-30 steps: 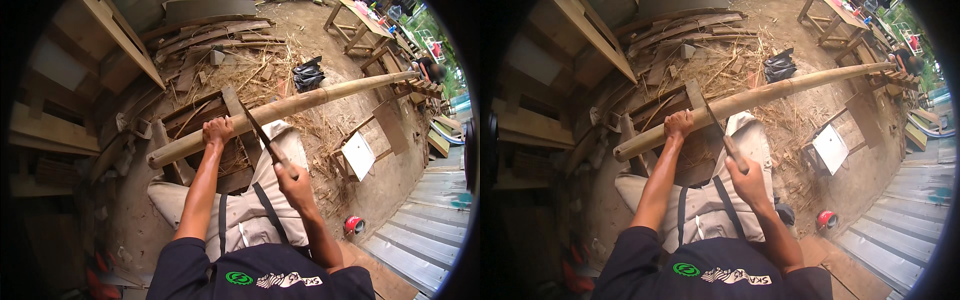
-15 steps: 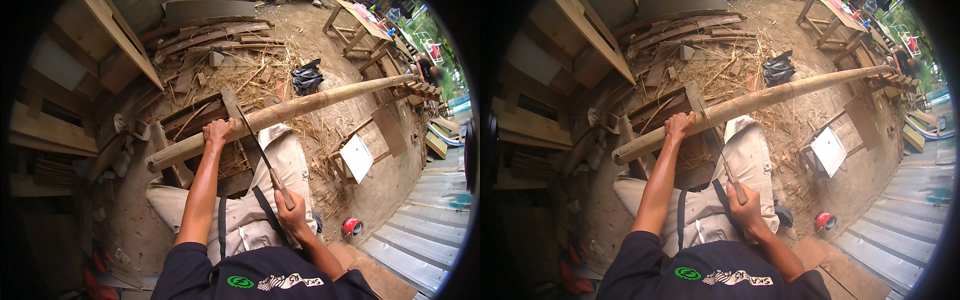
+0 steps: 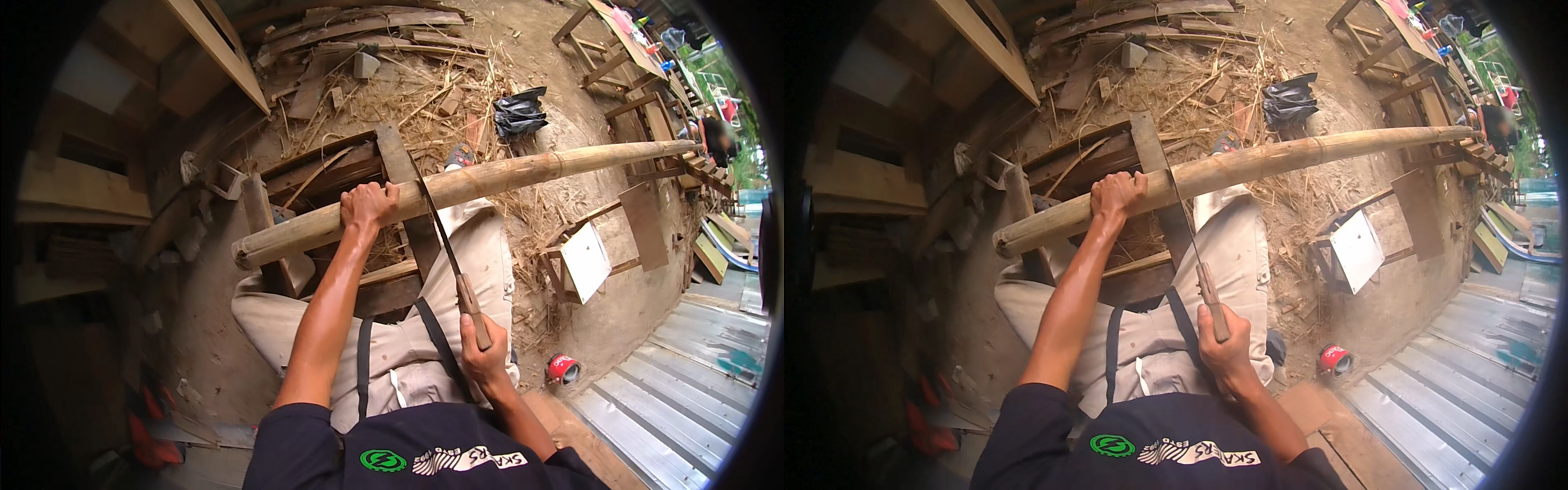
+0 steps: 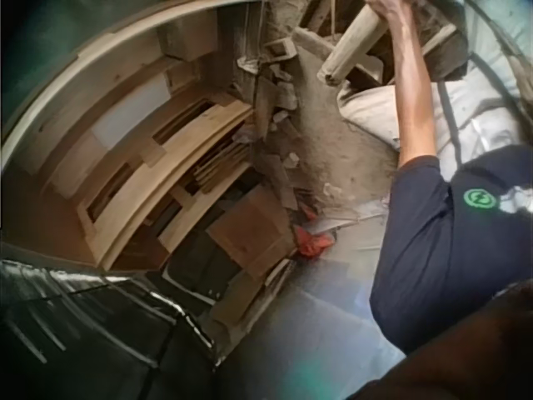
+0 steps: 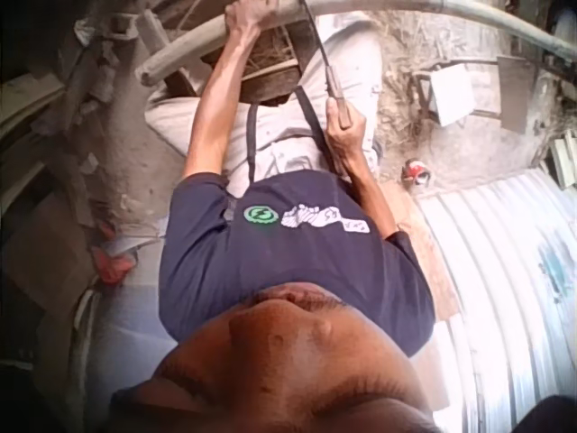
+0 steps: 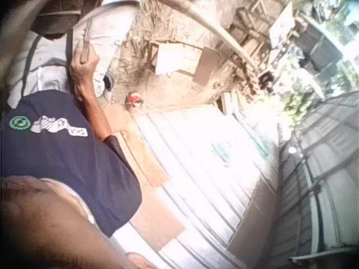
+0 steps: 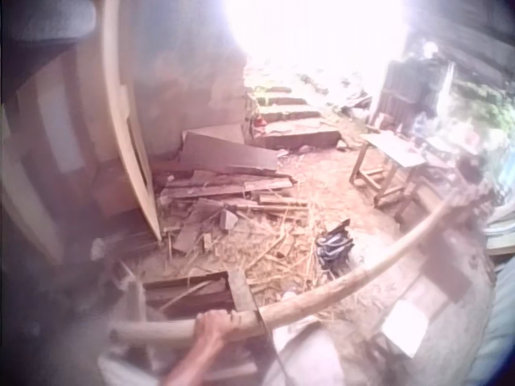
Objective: The person uses a hand saw to cut a long bamboo pole that is clamped in a wooden vise. They repeatedly saw back and forth, occasionally repositioning the bamboo to continue the cut.
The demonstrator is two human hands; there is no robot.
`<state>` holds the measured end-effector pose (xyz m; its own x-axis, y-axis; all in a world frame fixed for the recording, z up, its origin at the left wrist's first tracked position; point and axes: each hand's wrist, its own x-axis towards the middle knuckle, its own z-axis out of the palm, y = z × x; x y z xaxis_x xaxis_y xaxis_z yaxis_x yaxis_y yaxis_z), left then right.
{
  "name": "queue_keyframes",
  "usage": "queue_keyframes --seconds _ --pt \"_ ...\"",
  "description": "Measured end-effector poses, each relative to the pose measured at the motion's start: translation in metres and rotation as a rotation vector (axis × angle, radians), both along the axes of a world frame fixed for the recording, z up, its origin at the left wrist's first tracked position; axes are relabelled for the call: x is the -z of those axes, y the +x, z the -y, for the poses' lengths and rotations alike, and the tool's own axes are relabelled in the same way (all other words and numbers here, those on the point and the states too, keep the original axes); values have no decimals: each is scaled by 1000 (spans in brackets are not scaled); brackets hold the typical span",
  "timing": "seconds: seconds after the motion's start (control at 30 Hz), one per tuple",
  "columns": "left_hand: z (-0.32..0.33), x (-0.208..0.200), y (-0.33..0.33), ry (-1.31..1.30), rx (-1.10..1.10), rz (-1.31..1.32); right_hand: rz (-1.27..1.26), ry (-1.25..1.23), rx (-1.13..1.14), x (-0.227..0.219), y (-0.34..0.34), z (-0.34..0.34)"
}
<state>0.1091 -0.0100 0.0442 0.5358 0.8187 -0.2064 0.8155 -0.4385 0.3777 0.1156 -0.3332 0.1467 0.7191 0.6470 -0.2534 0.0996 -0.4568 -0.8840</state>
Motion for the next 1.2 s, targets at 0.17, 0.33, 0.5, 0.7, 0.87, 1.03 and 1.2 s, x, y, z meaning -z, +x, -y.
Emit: queue_keyframes --seconds 0.17,0.33,0.5,0.7,0.87,1.03,1.2 --pt "1 11 0 -2 -38 3 99 32 -38 -56 -3 -17" --pt "16 21 -6 188 -14 132 43 207 -1 6 44 -123" --pt "4 22 -2 141 1 72 75 120 -34 26 29 -54" --pt "15 29 -4 284 -33 155 120 178 25 35 29 -47" --pt "6 16 -1 86 23 -37 3 210 29 63 38 -89" --pt "-9 17 5 -63 -55 -61 -26 30 -26 -5 13 -23" --pt "10 35 -6 251 -19 150 -40 238 29 26 48 -117"
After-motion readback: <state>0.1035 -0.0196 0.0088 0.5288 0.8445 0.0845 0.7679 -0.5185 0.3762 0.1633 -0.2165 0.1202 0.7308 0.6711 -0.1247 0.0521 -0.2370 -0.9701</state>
